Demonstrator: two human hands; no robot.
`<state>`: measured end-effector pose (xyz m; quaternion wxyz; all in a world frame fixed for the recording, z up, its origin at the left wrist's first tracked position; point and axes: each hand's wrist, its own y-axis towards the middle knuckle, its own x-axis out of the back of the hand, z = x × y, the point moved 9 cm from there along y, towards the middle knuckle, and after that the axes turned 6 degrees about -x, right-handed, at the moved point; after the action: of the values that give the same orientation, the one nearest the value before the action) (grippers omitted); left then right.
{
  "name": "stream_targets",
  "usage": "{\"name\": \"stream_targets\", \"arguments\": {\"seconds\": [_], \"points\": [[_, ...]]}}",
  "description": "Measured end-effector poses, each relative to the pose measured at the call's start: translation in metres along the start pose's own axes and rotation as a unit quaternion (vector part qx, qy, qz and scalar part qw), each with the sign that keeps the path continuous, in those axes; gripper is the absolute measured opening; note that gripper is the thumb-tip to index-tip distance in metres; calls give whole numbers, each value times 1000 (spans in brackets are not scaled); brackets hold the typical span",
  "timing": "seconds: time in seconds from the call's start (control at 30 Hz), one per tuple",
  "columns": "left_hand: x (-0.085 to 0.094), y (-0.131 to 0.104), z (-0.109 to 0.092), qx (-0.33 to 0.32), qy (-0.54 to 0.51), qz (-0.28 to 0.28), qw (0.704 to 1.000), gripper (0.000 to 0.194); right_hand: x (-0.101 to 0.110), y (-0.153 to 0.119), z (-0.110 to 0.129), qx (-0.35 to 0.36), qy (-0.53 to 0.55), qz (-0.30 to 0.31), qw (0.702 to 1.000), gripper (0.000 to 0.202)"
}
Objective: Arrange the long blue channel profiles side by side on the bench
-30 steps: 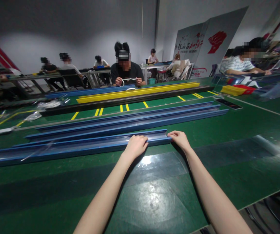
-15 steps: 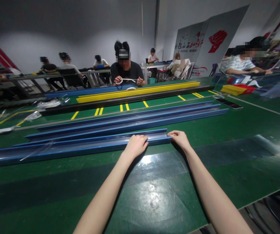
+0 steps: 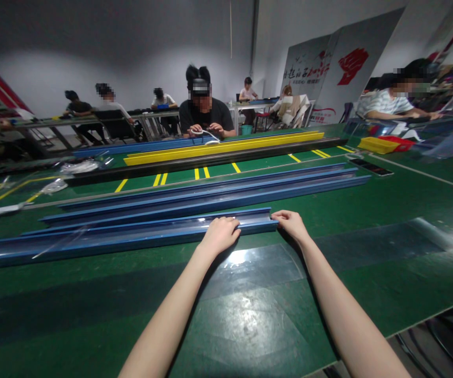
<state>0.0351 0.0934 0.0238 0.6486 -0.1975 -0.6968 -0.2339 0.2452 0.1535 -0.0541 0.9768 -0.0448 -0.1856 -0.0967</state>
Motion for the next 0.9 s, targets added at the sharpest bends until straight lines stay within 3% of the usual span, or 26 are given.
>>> {"name": "stream_targets", "arguments": {"seconds": [0.5, 0.9], "points": [[-5, 0, 6, -5, -18, -23, 1000, 27, -2, -2, 4, 14, 19, 20, 1000, 24], [1, 0, 18, 11, -152, -69, 986, 15, -3, -3, 7, 39, 19, 43, 998, 27]]}}
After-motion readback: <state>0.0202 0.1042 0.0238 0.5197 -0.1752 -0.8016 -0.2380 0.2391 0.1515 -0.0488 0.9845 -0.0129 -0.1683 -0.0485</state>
